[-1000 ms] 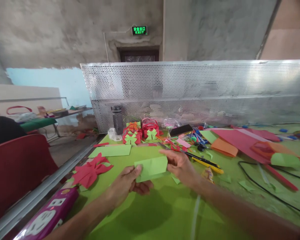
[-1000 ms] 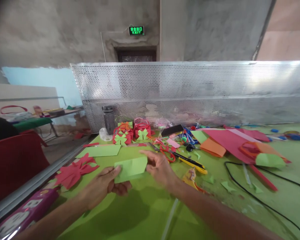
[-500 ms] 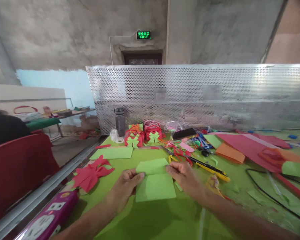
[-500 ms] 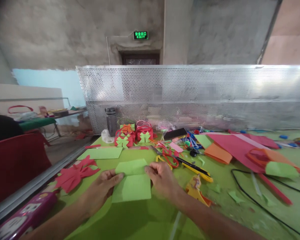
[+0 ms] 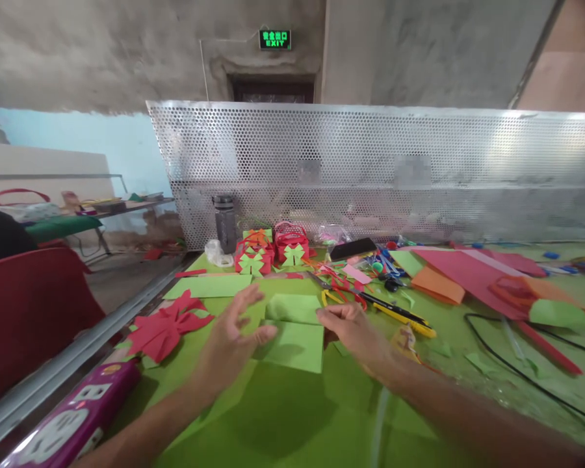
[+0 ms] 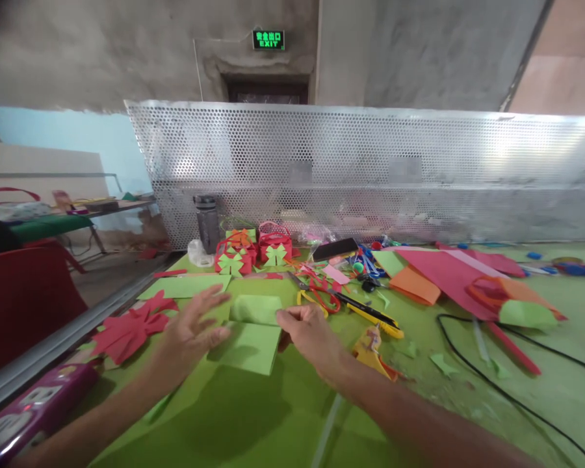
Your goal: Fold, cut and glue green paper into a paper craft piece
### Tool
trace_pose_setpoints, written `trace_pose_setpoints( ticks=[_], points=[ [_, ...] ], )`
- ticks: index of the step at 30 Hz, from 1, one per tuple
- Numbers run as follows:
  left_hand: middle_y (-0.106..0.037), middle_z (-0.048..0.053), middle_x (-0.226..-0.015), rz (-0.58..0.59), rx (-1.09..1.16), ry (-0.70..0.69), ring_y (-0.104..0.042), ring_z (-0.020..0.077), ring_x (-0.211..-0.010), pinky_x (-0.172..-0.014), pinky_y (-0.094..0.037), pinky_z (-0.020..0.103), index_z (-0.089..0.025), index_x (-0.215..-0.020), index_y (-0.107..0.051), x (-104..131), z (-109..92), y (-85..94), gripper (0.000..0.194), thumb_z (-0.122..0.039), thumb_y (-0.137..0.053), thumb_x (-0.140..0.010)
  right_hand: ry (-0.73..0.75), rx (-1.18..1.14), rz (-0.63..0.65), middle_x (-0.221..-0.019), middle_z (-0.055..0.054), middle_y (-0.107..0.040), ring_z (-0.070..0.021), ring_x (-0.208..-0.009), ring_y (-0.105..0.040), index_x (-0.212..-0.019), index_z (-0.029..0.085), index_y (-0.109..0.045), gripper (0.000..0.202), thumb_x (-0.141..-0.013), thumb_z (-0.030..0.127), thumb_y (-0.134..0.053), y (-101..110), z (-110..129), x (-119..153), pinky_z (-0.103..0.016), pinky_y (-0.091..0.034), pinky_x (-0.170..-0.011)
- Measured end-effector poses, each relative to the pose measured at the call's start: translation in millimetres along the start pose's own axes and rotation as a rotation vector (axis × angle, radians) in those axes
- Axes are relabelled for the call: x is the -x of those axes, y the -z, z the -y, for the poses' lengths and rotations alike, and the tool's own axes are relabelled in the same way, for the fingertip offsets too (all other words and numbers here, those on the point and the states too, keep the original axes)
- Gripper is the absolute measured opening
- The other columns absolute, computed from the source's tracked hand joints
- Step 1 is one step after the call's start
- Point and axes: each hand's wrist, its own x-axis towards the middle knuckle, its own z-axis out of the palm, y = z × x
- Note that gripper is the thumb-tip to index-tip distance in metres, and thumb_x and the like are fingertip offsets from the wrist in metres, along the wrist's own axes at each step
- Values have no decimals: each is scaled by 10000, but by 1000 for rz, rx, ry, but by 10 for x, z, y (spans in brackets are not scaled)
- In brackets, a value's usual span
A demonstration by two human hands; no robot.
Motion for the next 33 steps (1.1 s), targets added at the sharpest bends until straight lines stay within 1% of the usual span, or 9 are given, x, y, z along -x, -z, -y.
trace_pose_setpoints(
  ticks=[2,3,5,7,14,24,27,30,33],
  points=[
    [-372,109,-1406,-26,-289,-270,-341,315,-1275,-1019,-314,507,-229,-1348,-320,12,37,5,829,-567,-641,-663,0,8,-12,-456,11,-535,-105,-448,-481,-484,180,-517,409,-773,466,-478,-12,-44,-14,-233,-376,-484],
    [-356,104,-1417,12,-413,-396,-304,325,-1293,-1036,-280,518,-238,-1357,-312,28,58,-6,859,-587,-645,-645,3,13,-12,-444,17,-524,-98,-435,-466,-473,180,-507,403,-777,443,-479,-24,-54,-11,-227,-363,-471],
    [-398,102,-1393,149,-595,-578,-321,329,-1282,-1043,-260,526,-252,-1378,-274,73,106,-44,864,-565,-644,-663,12,32,-10,-428,28,-499,-85,-411,-433,-455,180,-484,386,-777,391,-488,-54,-50,13,-216,-327,-441],
    [-450,95,-1357,257,-729,-645,-392,327,-1235,-1042,-236,543,-277,-1390,-245,120,156,-84,841,-497,-657,-690,22,60,2,-420,38,-476,-75,-398,-407,-447,176,-472,364,-773,335,-494,-85,-31,46,-209,-292,-419],
    [-538,96,-1272,403,-777,-643,-515,295,-1126,-1007,-307,489,-281,-1384,-260,185,223,-109,831,-427,-674,-679,14,143,70,-443,48,-466,-76,-409,-424,-491,169,-487,286,-767,238,-462,-127,-69,71,-197,-280,-403],
    [-583,46,-1220,414,-705,-609,-557,263,-1069,-993,-363,397,-295,-1323,-354,203,243,-130,795,-408,-716,-623,14,315,103,-470,51,-401,-86,-445,-358,-513,198,-427,232,-743,174,-438,-110,-61,99,-221,-247,-418],
    [-597,56,-1180,464,-675,-555,-558,256,-1041,-987,-362,416,-257,-1264,-430,226,168,-165,672,-338,-691,-650,10,424,106,-464,67,-335,-81,-455,-316,-514,193,-379,215,-697,126,-470,-85,-65,85,-229,-204,-432],
    [-603,75,-1124,577,-677,-448,-558,253,-979,-888,-439,393,-206,-1197,-493,295,25,-227,581,-278,-680,-652,-6,531,128,-460,75,-297,-82,-457,-288,-532,198,-338,226,-663,74,-475,-61,-41,97,-245,-163,-451],
    [-589,82,-1100,642,-681,-418,-542,261,-952,-827,-463,391,-203,-1231,-453,371,-96,-286,637,-299,-703,-653,-8,802,191,-464,67,-359,-94,-460,-313,-584,198,-402,175,-685,82,-485,-34,1,128,-252,-160,-465]
  ],
)
